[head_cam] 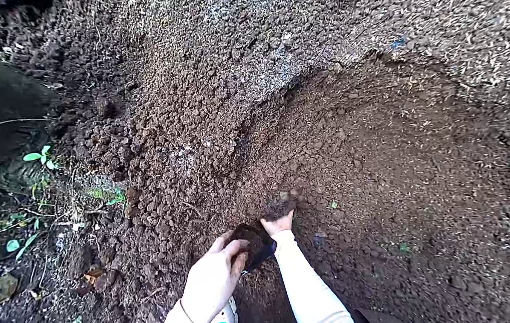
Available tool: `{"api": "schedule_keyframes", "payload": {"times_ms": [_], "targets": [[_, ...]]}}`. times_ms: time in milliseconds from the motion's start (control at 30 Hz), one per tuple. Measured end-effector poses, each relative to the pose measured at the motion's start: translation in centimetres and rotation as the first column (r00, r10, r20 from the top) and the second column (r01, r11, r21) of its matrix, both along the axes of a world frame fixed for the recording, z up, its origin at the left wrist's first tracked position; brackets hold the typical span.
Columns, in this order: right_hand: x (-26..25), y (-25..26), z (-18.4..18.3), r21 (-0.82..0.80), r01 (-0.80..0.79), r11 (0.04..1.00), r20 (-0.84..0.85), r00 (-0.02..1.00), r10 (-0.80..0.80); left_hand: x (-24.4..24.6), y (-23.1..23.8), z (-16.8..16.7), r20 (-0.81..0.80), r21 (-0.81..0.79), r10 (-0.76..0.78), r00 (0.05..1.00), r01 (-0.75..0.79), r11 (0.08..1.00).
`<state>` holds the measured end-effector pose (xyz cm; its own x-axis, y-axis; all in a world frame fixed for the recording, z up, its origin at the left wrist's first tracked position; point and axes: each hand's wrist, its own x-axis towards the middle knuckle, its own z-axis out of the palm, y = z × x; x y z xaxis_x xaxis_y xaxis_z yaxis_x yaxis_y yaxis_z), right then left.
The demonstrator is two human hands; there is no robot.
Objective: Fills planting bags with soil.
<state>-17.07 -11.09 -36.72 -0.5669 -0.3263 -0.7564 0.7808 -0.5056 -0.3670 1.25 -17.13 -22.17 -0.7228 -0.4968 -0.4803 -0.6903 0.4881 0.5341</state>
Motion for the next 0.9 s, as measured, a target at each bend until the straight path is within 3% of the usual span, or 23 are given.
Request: {"api": "schedule_keyframes", "payload": {"times_ms": [100,267,367,500,567,733,900], "targets": [[-0.4,0.0,-1.0,-0.088,0.035,0.996,0.060,0.998,-0.029,-0.3,-0.4,0.3,0.055,0.189,0.017,0.998,-0.027,0.982],[-0.2,2.1,2.5,0.048,-0.073,0.996,0.045,0.996,0.071,-1.1,-0.9,0.9,0.011,0.308,0.063,0.998,-0.063,0.949],[-0.2,3.5,6.4,0.038,-0.137,0.990,-0.014,0.990,0.137,-2.1,-0.8,1.0,-0.003,0.326,0.058,0.998,-0.054,0.944],[-0.1,5.5,10.5,-0.196,-0.223,0.955,-0.077,0.974,0.212,-3.1,-0.3,1.0,-0.053,0.318,0.026,0.998,-0.008,0.948],[0.4,6.2,12.3,-0.230,-0.258,0.938,-0.094,0.966,0.243,-3.3,0.1,1.0,-0.083,0.317,0.019,0.996,0.008,0.948],[3.2,7.1,13.9,-0.158,-0.344,0.925,-0.169,0.933,0.318,-3.0,1.0,2.0,-0.095,0.314,0.047,0.994,-0.015,0.949],[5.4,7.1,14.1,-0.107,-0.365,0.925,-0.169,0.923,0.345,-2.3,1.6,2.8,0.029,0.229,-0.017,0.999,0.010,0.973]]}}
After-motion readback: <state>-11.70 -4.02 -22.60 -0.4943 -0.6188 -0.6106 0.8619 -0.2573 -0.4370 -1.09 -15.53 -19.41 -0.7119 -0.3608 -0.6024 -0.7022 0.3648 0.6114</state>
